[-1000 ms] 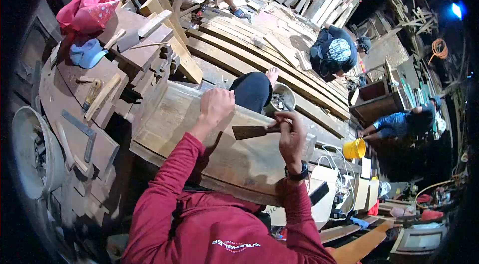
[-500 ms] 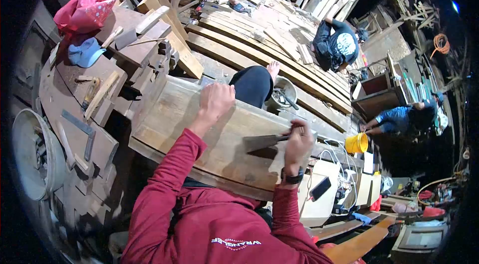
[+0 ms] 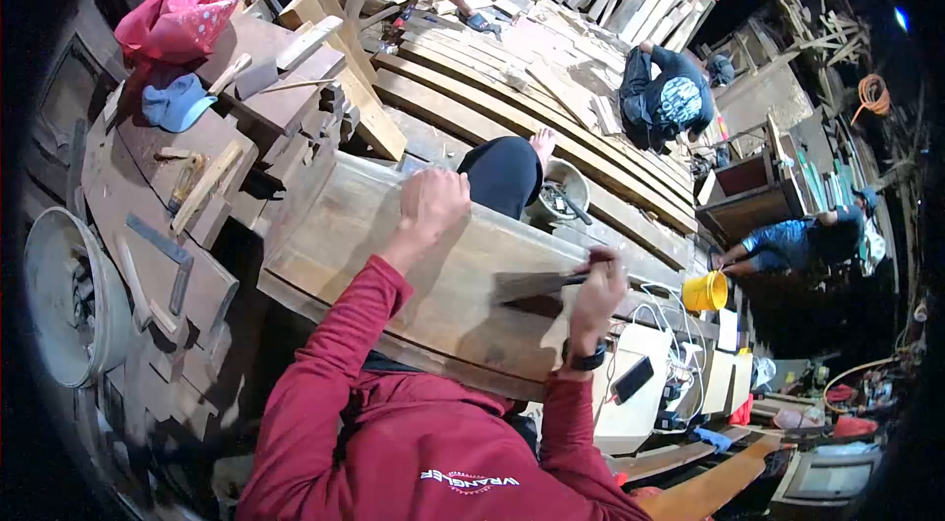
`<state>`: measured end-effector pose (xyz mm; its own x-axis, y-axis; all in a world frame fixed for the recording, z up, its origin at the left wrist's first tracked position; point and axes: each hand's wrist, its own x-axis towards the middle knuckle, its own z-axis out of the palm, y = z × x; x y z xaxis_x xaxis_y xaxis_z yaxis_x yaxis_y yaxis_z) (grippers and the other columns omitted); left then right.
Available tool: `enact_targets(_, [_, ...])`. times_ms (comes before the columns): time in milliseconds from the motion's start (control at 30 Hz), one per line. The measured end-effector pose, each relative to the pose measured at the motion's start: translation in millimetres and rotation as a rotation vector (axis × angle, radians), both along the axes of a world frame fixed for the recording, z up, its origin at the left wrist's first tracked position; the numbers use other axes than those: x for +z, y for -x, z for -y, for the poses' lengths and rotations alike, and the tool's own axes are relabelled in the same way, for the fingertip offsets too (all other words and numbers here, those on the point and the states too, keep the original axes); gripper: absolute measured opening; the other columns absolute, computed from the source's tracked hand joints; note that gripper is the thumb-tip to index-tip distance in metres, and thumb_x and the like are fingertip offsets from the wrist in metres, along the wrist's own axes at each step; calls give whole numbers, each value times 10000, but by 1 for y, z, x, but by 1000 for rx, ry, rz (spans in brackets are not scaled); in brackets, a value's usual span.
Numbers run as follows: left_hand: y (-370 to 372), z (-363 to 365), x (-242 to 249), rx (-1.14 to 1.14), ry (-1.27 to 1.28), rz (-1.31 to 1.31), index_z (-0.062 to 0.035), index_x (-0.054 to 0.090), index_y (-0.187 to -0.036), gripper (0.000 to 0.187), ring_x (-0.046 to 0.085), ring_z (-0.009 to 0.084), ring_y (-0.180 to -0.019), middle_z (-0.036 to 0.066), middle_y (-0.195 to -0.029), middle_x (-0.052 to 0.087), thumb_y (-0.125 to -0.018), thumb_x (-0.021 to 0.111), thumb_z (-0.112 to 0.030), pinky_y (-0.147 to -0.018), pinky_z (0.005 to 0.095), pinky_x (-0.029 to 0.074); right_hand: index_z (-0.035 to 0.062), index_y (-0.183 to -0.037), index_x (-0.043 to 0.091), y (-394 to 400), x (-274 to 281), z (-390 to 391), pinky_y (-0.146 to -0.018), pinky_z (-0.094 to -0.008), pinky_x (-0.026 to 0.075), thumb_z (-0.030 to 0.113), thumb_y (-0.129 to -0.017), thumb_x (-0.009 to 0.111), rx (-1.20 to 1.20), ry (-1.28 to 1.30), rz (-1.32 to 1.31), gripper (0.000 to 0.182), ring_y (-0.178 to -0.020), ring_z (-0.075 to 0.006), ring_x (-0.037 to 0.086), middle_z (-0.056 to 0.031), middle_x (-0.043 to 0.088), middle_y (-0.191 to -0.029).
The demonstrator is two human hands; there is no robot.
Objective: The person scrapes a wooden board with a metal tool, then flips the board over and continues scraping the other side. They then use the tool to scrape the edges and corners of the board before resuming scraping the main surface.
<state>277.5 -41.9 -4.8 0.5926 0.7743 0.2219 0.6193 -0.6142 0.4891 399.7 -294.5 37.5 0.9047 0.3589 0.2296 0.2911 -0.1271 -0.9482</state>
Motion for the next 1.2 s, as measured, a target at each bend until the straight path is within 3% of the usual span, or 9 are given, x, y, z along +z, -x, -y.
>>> enact_targets(100, [-1, -2, -6, -22, -35, 22, -32, 782, -771, 447, 723, 403, -716, 226, -777, 721, -983, 542, -344, -695, 487, 583, -5, -1031, 679, 27, 5, -4, -676, -311, 544, -125, -891, 482, 354, 242, 476, 270, -752, -190, 694, -121, 678, -860])
enact_targets(233, [6, -1, 0, -33, -25, -5, -34, 779, -771, 443, 721, 405, -715, 233, -778, 721, -987, 536, -335, -698, 489, 584, 2, -1006, 676, 26, 29, 2, -619, -311, 530, -119, -904, 467, 90, 106, 112, 261, -679, -174, 677, -108, 672, -856])
enact_targets(367, [2, -2, 4, -22, 14, -7, -34, 779, -780, 446, 718, 409, -716, 233, -776, 720, -993, 526, -334, -696, 499, 581, 31, -1024, 683, 37, 51, 5, -692, -403, 528, -87, -887, 514, 167, 578, 810, 248, -789, -302, 691, -150, 666, -862])
enact_targets(500, [2, -3, -6, -43, -47, 9, -33, 779, -780, 452, 717, 412, -714, 234, -774, 717, -995, 523, -336, -692, 504, 578, 36, -1026, 690, 30, 38, 22, -728, -409, 511, -88, -845, 513, 226, 552, 691, 283, -817, -353, 667, -159, 659, -865])
enact_targets(700, [3, 1, 3, -36, -36, -8, -30, 775, -763, 458, 722, 409, -735, 236, -775, 716, -995, 520, -331, -708, 501, 579, -2, -1025, 674, 8, 17, 34, -745, -422, 501, -93, -858, 503, -190, 442, 538, 256, -815, -350, 653, -184, 674, -881])
enact_targets(833, [-2, -2, -14, -16, -31, 11, -34, 773, -757, 461, 721, 407, -733, 235, -770, 715, -994, 524, -341, -706, 499, 576, 16, -1082, 689, 50, 18, 13, -829, -418, 539, -70, -858, 543, 63, 449, 414, 281, -884, -342, 690, -185, 702, -935])
enact_targets(900, [-5, -7, -28, -5, -71, 44, -38, 772, -754, 460, 718, 407, -726, 233, -772, 716, -992, 528, -347, -706, 497, 575, 10, -1076, 688, 43, 37, 19, -796, -417, 539, -78, -856, 534, -21, 519, 607, 283, -868, -342, 689, -192, 695, -921])
enact_targets(1033, [1, -2, -7, -2, -26, -3, -35, 768, -749, 470, 714, 405, -716, 235, -770, 713, -992, 531, -360, -703, 496, 576, -5, -1040, 679, 39, 36, 29, -735, -414, 518, -101, -839, 499, -158, 389, 389, 286, -827, -359, 668, -204, 672, -888])
enact_targets(1200, [4, 7, 9, 15, -62, 18, -32, 758, -711, 471, 712, 404, -703, 229, -733, 707, -983, 537, -347, -704, 490, 570, 22, -1038, 686, 34, 13, 33, -680, -360, 486, -88, -867, 476, -78, 360, 534, 293, -693, -242, 601, -113, 615, -758])
